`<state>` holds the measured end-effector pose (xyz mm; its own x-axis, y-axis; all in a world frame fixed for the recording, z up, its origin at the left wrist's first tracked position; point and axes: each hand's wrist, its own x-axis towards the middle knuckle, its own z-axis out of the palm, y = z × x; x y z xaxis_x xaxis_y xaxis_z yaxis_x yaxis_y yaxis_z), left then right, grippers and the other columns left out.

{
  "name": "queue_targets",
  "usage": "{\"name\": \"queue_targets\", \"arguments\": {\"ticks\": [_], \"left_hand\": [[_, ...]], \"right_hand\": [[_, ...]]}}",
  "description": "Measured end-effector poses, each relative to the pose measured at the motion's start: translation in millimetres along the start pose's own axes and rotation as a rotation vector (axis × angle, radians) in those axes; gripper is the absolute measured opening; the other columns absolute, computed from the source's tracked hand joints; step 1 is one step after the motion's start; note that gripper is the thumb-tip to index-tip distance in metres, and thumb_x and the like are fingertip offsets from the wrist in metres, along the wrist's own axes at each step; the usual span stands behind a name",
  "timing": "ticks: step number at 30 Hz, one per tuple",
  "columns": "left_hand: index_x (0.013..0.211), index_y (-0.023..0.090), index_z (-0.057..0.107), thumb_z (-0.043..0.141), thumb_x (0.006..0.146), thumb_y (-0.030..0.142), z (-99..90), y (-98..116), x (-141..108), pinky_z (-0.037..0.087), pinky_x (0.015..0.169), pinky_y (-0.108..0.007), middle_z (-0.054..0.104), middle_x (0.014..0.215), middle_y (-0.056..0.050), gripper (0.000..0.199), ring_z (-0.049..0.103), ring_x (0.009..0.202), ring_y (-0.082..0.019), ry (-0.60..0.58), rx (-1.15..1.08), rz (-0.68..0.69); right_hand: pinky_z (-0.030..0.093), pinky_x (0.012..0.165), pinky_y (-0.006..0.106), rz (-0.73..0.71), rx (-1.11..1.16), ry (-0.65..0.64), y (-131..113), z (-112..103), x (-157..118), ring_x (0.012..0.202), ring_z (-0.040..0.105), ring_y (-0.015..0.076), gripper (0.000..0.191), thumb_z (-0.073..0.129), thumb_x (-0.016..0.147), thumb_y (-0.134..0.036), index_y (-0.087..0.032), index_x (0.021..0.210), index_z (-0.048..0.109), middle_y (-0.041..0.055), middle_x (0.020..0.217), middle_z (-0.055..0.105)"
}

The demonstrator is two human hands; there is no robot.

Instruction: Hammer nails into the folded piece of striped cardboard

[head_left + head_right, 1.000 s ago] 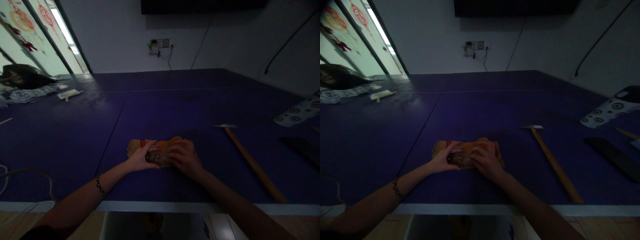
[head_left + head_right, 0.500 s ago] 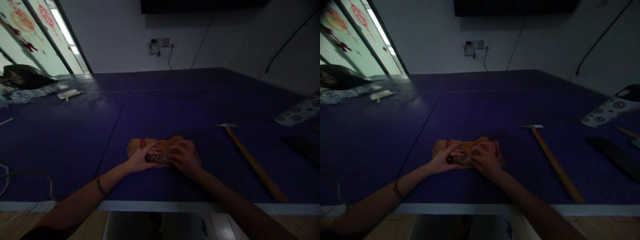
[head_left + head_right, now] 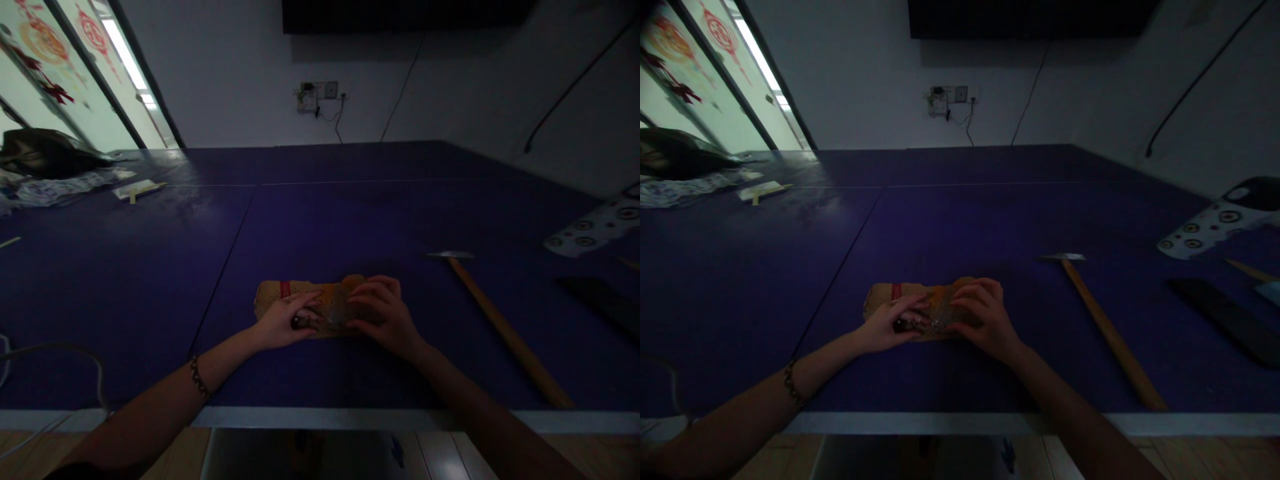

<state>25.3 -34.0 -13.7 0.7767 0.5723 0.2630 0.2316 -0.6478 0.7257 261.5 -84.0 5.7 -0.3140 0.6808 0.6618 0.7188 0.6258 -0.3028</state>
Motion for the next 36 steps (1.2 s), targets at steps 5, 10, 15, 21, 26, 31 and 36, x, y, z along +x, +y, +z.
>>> {"name": "queue_targets", "arguments": {"ticks": [5,10,15,21,26,31,36], "left_hand": [[0.132,0.017,0.028,0.062,0.074,0.028,-0.2,0,0,0.034,0.101,-0.040,0.067,0.102,-0.008,0.068,0.052,0.113,-0.020,0.027,0.017,0.022],[0.133,0.021,0.028,0.070,0.066,0.041,-1.2,-5,-3,0.033,0.100,-0.043,0.065,0.108,-0.010,0.081,0.052,0.113,-0.024,0.161,-0.036,0.110],[0.134,0.020,0.029,0.063,0.059,0.063,-7.0,-10,-11,0.033,0.098,-0.046,0.056,0.120,-0.017,0.093,0.052,0.111,-0.031,0.423,-0.376,0.183],[0.097,0.014,0.063,0.043,0.072,0.067,-31.1,-14,-6,0.036,0.096,-0.041,0.066,0.099,-0.013,0.062,0.058,0.101,-0.027,0.883,-0.616,-0.073],[0.071,0.013,0.061,0.047,0.073,0.058,-50.1,-30,2,0.046,0.077,-0.030,0.067,0.078,-0.008,0.047,0.062,0.082,-0.018,1.204,-0.802,-0.353],[0.049,0.017,0.033,0.063,0.063,0.025,-57.2,-40,-2,0.028,0.038,-0.015,0.033,0.040,0.011,0.033,0.033,0.035,-0.003,1.390,-0.750,-0.450],[0.049,0.019,0.024,0.062,0.061,0.020,-57.8,-36,-3,0.016,0.032,-0.015,0.023,0.039,0.012,0.040,0.020,0.031,-0.001,1.351,-0.742,-0.454]], "right_hand": [[0.040,0.085,0.045,-0.036,0.142,0.047,-5,-6,-2,0.092,0.053,0.0270,0.029,0.070,0.068,-0.031,-0.021,0.095,0.064,0.0064,0.087,0.067],[0.041,0.085,0.038,0.596,0.655,0.427,15,-11,-3,0.080,0.059,0.0223,0.019,0.063,0.074,-0.039,-0.023,0.077,0.071,0.0032,0.078,0.069],[0.049,0.078,0.039,0.791,0.941,0.546,61,-9,-1,0.075,0.065,0.0224,0.042,0.046,0.079,-0.056,-0.024,0.065,0.069,0.0037,0.069,0.071],[0.049,0.086,0.034,0.917,1.147,0.651,86,-12,-7,0.095,0.063,0.0210,0.048,0.037,0.082,-0.056,-0.022,0.073,0.069,0.0073,0.085,0.072],[0.050,0.084,0.029,1.005,1.231,0.727,97,-15,-10,0.098,0.061,0.0185,0.053,0.026,0.086,-0.057,-0.022,0.080,0.066,0.0087,0.095,0.070],[0.054,0.074,0.031,1.023,1.321,0.686,98,-15,-10,0.089,0.065,0.0221,0.048,0.036,0.084,-0.054,-0.017,0.074,0.065,0.0142,0.087,0.070],[0.046,0.042,0.019,0.944,1.381,0.681,93,-23,-13,0.039,0.051,0.0080,0.038,0.054,0.079,-0.037,-0.020,0.045,0.049,-0.0035,0.038,0.049]]}}
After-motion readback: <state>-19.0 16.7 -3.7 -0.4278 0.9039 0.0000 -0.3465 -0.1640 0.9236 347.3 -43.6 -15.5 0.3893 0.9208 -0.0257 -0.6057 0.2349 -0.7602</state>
